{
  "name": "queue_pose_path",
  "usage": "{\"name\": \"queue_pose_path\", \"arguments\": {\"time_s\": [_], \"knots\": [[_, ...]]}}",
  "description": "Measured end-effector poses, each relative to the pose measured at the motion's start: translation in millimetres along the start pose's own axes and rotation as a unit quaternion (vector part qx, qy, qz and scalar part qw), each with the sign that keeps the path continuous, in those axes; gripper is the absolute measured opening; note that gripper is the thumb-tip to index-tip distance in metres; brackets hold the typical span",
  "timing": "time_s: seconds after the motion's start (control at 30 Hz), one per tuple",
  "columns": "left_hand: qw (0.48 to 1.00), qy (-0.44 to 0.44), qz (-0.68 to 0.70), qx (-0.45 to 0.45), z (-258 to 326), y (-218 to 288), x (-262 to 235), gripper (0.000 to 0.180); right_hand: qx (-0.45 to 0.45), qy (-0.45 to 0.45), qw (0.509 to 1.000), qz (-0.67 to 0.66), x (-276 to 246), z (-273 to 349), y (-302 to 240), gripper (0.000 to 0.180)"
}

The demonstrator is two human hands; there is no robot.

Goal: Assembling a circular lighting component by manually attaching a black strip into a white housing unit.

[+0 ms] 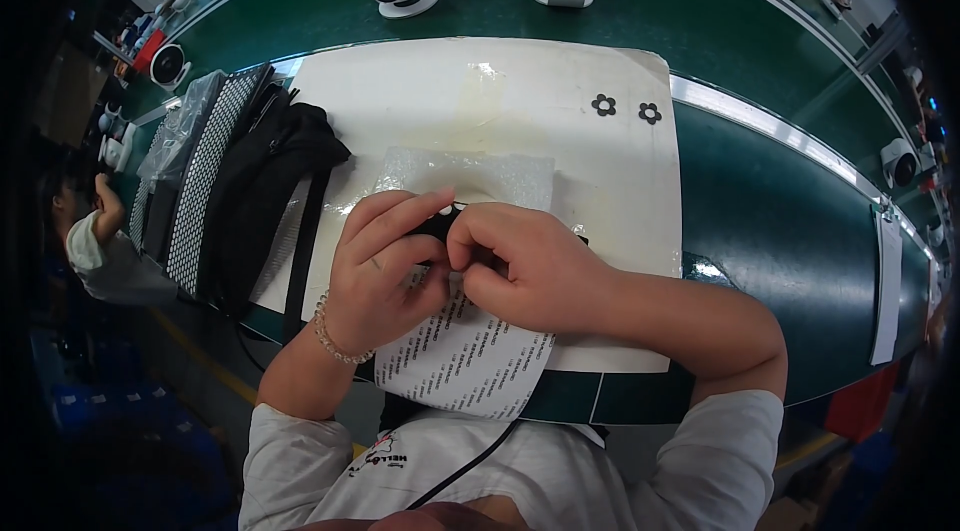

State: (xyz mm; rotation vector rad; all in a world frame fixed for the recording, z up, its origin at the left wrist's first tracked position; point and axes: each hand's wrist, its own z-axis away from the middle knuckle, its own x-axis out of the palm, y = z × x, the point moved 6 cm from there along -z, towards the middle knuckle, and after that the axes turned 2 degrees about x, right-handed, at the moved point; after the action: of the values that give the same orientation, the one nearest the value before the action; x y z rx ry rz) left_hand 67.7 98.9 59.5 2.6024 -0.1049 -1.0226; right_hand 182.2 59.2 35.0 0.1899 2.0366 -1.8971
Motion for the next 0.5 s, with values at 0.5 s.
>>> {"name": "queue_pose_path", "arguments": {"time_s": [0.5], "knots": [[0.975,-0.042,0.077,-0.205,8.8,-33.5,3.0,0.041,-0.025,-0.051,0.971,-0.233,-5.7,5.2,3.8,0.015]]}}
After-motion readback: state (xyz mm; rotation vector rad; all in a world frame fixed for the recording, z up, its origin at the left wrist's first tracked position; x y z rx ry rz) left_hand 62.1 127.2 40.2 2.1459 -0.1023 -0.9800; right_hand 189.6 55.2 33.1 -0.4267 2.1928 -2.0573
